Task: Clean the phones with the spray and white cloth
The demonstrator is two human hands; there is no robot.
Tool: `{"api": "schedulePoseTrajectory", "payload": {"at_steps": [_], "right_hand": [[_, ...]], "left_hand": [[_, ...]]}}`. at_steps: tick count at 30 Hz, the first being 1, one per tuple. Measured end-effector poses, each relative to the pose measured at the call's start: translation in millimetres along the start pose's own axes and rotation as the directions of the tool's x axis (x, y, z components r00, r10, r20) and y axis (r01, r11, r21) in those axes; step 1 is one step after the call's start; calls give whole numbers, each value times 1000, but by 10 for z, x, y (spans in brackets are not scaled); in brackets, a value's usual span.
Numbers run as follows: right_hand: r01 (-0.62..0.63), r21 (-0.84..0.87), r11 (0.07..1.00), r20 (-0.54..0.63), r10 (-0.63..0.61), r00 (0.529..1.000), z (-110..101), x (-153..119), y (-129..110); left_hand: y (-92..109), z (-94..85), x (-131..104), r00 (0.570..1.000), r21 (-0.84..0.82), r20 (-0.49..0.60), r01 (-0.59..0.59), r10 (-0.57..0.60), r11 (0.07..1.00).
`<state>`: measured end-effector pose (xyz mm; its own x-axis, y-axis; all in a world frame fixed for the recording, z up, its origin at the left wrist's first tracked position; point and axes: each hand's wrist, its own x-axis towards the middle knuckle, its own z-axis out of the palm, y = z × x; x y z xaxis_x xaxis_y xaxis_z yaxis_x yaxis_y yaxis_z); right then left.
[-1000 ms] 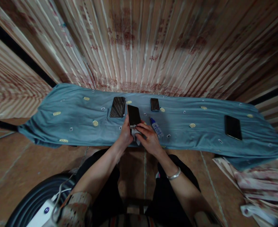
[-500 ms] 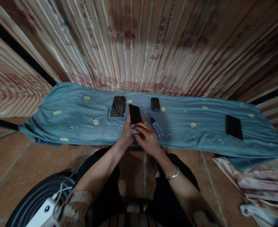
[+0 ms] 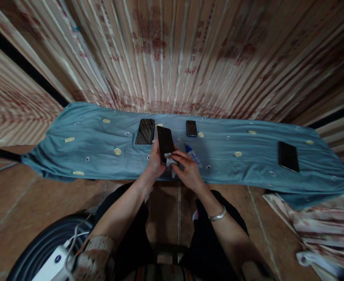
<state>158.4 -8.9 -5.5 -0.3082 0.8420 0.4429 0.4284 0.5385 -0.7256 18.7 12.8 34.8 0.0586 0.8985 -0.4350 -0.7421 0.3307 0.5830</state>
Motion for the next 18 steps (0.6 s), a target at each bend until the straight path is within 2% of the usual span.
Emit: {"api": "schedulePoseTrajectory", "payload": {"at_steps": [6,11,14,18], "right_hand": [[13,-39,999,12,-13,1000,22,-5,-30],[110,-78,991,51,-106,993,86,-11,-127],[145,-108,984,61,-139,988,127,-16,-171],[154,-170,973,57,-146,988,140,-13,-152]], "left_hand": [[4,33,-41,1000,-7,-5,22,-22,1000],[-70,6,-66,998,-6,-26,64,-64,998],[-138,-25,-66,993,8,-2,116,-116,993],[-206,-33,-56,992,2,28,120,-120,993]]}}
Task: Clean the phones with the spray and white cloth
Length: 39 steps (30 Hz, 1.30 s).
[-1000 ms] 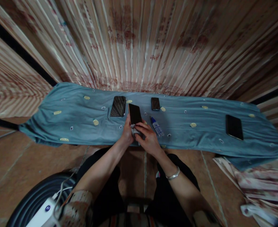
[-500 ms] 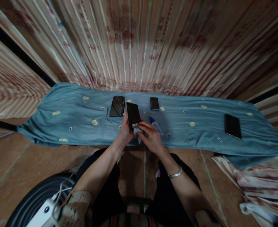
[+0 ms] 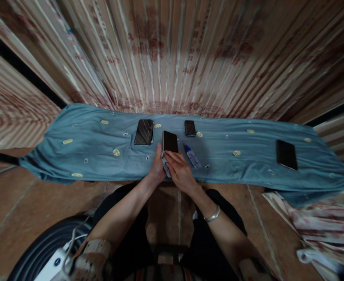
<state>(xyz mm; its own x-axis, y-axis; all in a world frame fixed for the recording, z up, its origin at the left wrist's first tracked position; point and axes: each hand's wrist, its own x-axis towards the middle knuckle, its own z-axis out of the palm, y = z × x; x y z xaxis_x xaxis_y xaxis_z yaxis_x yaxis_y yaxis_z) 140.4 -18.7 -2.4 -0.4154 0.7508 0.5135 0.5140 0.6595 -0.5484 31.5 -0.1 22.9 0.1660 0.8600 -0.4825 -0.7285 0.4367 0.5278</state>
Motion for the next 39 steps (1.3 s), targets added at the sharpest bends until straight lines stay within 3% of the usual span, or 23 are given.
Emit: {"api": "schedulePoseTrajectory", "payload": {"at_steps": [6,12,23,33,39], "right_hand": [[-39,-85,996,-28,37,999,-77,25,160],[-81,-112,990,-52,76,996,-164,36,259],[-43,-35,998,-4,43,999,-120,20,110],[-77,-28,997,-53,75,996,-153,-4,142],[-69,-19,997,-45,68,997,-187,-2,132]], "left_hand": [[-125,49,-33,998,25,4,-65,64,998],[-170,100,-117,995,34,103,-16,12,999],[17,80,-85,999,111,-10,-39,41,993],[-154,-27,72,969,207,49,-246,241,947],[-173,-66,97,966,235,56,-258,252,937]]}}
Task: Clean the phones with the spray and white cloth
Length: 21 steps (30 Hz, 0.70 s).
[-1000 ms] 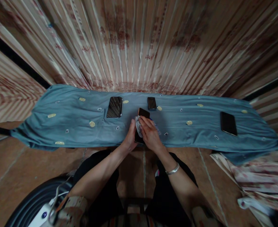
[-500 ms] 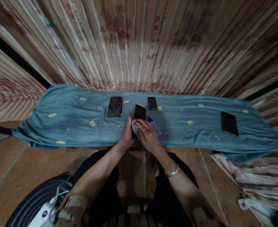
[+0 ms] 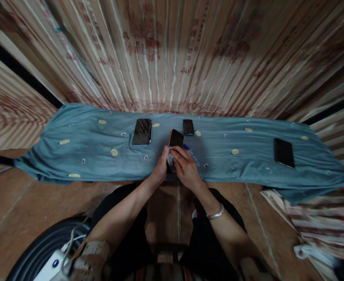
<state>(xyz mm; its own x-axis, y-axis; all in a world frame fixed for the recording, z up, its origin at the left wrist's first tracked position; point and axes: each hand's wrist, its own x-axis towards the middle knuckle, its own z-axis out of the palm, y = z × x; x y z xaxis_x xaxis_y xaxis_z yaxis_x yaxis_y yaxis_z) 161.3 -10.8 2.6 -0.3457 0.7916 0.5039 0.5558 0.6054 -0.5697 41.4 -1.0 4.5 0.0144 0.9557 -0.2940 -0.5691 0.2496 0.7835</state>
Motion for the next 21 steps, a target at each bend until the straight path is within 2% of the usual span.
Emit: {"api": "schedulePoseTrajectory", "payload": {"at_steps": [8,12,21], "right_hand": [[-38,-59,998,26,40,999,-1,6,65],[-45,-82,996,-1,45,999,-5,1,124],[-54,-107,993,-42,50,998,34,-22,190]], "left_hand": [[213,96,-70,991,-138,80,116,-105,984],[269,102,-71,992,-163,54,120,-112,979],[326,63,-58,995,-173,68,88,-77,981]]}}
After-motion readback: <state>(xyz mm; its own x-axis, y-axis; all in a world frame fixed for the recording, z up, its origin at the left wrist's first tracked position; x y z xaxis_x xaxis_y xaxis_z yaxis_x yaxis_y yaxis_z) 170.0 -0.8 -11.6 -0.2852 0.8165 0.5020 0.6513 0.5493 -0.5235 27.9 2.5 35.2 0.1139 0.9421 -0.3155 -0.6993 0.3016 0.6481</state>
